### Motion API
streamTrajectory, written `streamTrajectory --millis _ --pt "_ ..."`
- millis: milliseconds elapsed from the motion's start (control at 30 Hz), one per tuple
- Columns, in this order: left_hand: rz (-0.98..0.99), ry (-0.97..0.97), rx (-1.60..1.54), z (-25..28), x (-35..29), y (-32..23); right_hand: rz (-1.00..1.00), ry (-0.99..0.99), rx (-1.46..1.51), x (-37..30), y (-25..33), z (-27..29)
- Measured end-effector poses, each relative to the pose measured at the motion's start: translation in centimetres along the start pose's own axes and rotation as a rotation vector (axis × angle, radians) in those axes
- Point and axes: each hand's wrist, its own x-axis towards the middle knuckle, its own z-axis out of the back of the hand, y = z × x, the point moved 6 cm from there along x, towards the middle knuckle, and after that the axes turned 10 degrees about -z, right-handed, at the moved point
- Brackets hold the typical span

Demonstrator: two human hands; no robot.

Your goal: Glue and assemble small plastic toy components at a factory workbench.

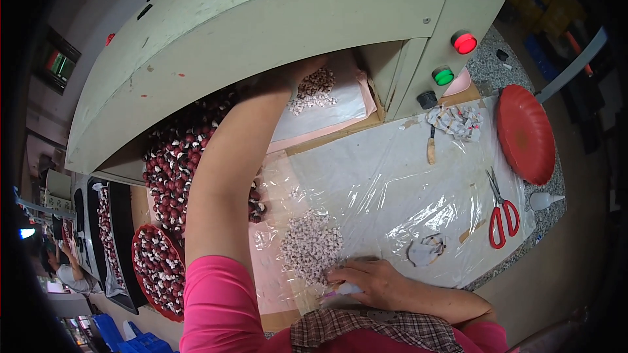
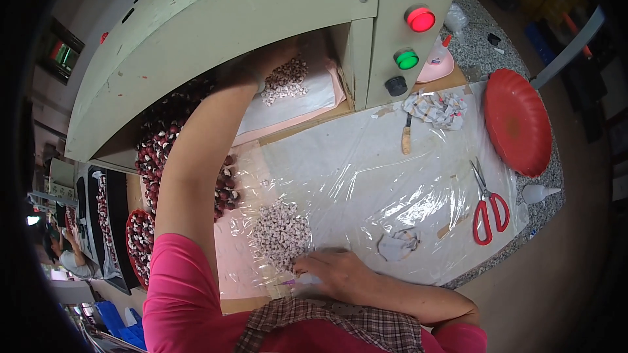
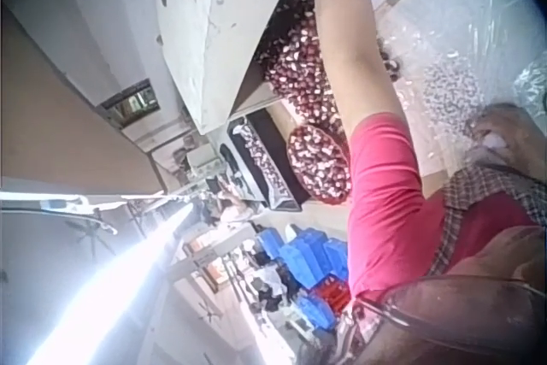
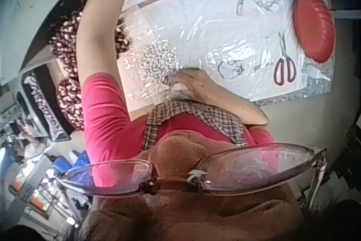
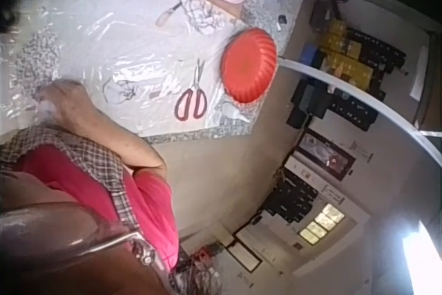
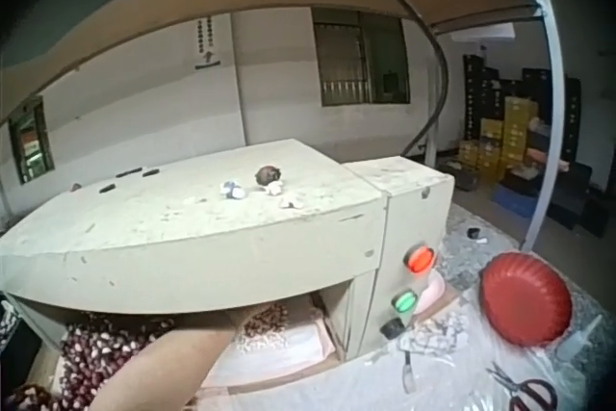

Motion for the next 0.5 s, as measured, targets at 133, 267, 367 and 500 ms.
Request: streamTrajectory --millis 133,267,367,500 --pt "0.003 0.023 -0.074 -2.9 2.3 0.8 -0.017 -0.019 0.014 -0.1 -0.5 0.1" --pt "0.015 0.046 -0.142 -3.2 1.8 1.2 0.010 -0.001 0.034 -0.2 -0.6 0.1" --pt "0.020 0.055 -0.195 -1.8 -0.3 0.9 -0.004 0.017 0.042 -0.4 -1.1 0.2" --pt "0.025 0.094 -0.251 1.9 -5.0 5.0 0.034 0.032 0.013 -0.3 -0.2 0.2"
